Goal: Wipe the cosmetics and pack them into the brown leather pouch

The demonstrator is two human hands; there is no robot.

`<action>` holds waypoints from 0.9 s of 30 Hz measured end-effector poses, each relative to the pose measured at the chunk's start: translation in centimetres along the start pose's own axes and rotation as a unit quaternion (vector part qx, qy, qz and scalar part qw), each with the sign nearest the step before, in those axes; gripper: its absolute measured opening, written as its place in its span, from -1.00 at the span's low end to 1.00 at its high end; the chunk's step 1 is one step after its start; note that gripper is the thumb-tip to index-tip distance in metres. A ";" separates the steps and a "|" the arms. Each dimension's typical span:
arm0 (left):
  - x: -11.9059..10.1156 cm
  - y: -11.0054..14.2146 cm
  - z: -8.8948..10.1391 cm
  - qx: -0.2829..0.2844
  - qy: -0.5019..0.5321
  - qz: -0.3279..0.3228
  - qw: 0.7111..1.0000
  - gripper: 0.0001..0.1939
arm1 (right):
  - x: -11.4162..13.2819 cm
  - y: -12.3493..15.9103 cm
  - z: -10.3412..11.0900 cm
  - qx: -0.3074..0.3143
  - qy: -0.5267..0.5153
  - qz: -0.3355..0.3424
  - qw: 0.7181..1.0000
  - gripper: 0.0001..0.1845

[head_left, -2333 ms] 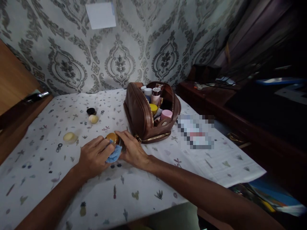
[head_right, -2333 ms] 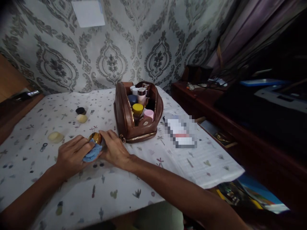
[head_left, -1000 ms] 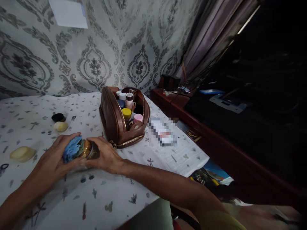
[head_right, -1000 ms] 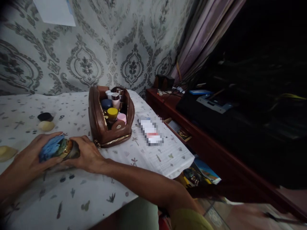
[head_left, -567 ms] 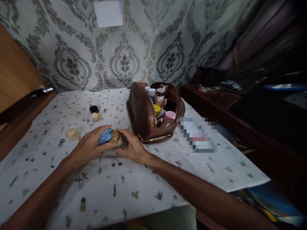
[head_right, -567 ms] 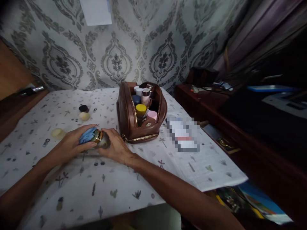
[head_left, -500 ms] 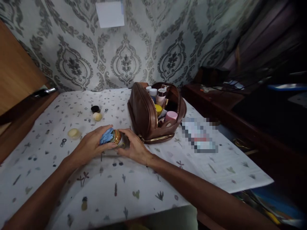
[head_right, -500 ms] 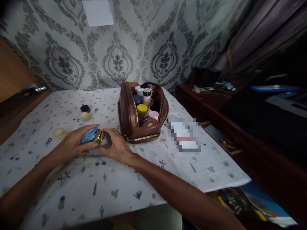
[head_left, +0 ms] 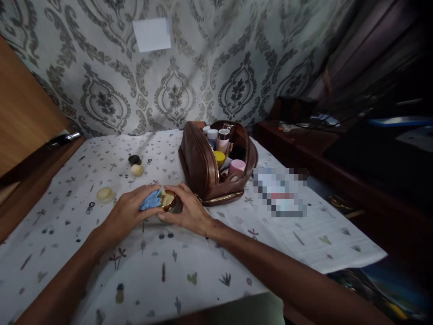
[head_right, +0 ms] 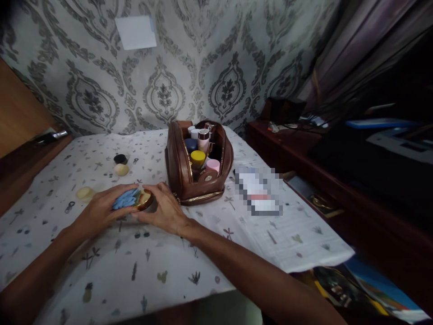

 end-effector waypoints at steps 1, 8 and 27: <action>0.0 0.0 -0.1 -0.008 -0.001 -0.002 1.000 -0.38 | 0.1 0.0 0.1 0.000 0.002 0.002 1.000 -0.25; 0.0 0.1 -0.8 -0.031 0.010 0.006 0.999 -0.43 | 0.2 -0.1 0.4 -0.023 -0.021 -0.006 0.999 -0.34; 1.3 -0.2 -0.9 -0.041 0.049 0.039 0.997 -0.54 | 0.6 0.8 0.2 -0.032 -0.064 -0.002 0.997 -0.44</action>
Point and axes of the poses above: each hand's wrist, its own y-axis away from the middle knuckle, its own z-axis out of the back of the hand, x = y × z, the point moved 3 cm from there along -y, towards the middle knuckle, and after that the axes turned 6 degrees about -z, right-handed, at the moved point
